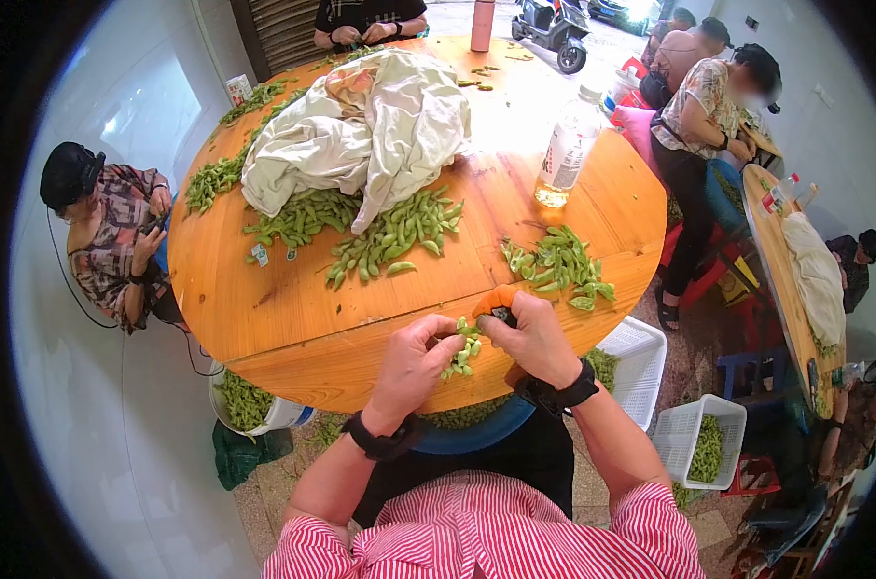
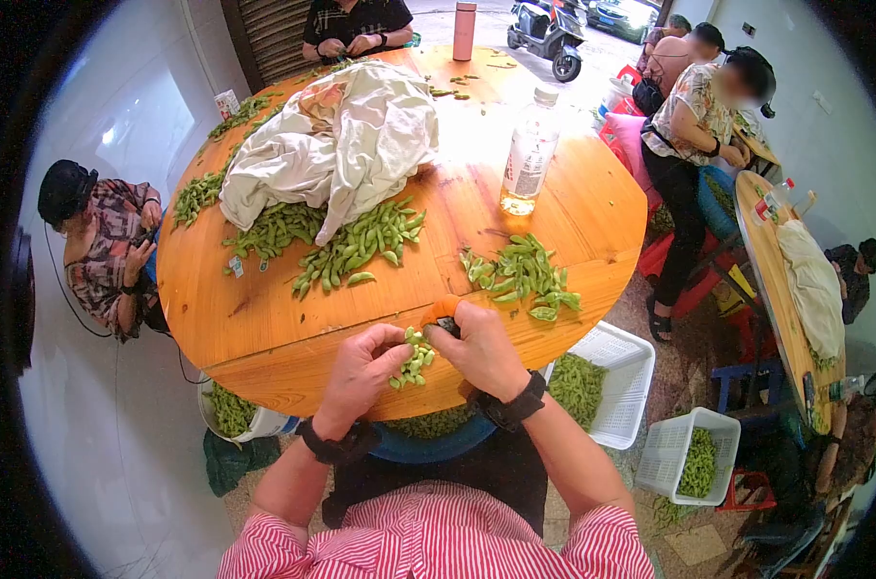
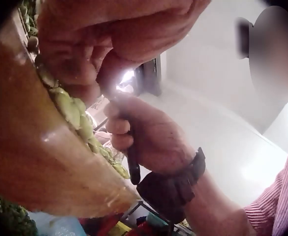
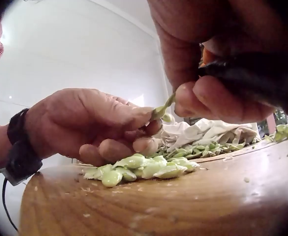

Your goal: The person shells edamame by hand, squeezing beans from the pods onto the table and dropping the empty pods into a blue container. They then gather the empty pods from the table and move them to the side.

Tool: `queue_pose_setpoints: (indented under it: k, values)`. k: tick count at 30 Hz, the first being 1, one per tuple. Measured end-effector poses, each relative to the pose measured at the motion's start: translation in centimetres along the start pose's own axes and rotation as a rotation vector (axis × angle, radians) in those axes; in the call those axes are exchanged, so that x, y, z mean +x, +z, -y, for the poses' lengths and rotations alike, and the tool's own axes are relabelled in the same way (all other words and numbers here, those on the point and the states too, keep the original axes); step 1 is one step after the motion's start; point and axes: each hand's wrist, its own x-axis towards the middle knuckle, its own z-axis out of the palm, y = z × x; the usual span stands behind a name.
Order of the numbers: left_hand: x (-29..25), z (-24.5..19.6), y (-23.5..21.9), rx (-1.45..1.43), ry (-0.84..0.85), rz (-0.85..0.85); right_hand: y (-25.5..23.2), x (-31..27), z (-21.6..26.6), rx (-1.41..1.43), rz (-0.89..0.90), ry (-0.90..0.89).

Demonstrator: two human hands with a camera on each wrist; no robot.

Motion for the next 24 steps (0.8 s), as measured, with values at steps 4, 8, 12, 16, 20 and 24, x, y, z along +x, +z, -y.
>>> queue_pose_setpoints:
  k: [4, 8, 12, 16, 20, 24]
  values:
    - [0.3, 0.5, 0.1, -0.124, -0.044, -0.037, -0.1, 0.0, 0.2, 0.007, -0.016, 0.017]
    - [0.4, 0.0, 0.1, -0.147, -0.06, 0.004, 0.1, 0.0, 0.8, -0.067, -0.045, -0.013]
    - [0.3, -0.2, -0.1, -0.18, -0.044, -0.075, 0.5, -0.2, -0.5, -0.184, -0.192, -0.03]
    - [0.0, -0.6, 0.0, -0.187, -0.048, -0.165, 0.4, -1.7, 1.0, -0.146, -0.163, -0.089]
    - [-0.5, -0.9, 0.8, -0.231, -0.02, -0.155, 1.4, -2.3, 2.2, -0.139, -0.146, -0.172]
    - [-1.0, -1.1, 1.5, -0.223, -0.003, -0.149, 2.1, -2.3, 1.9, -0.155, -0.19, -0.172]
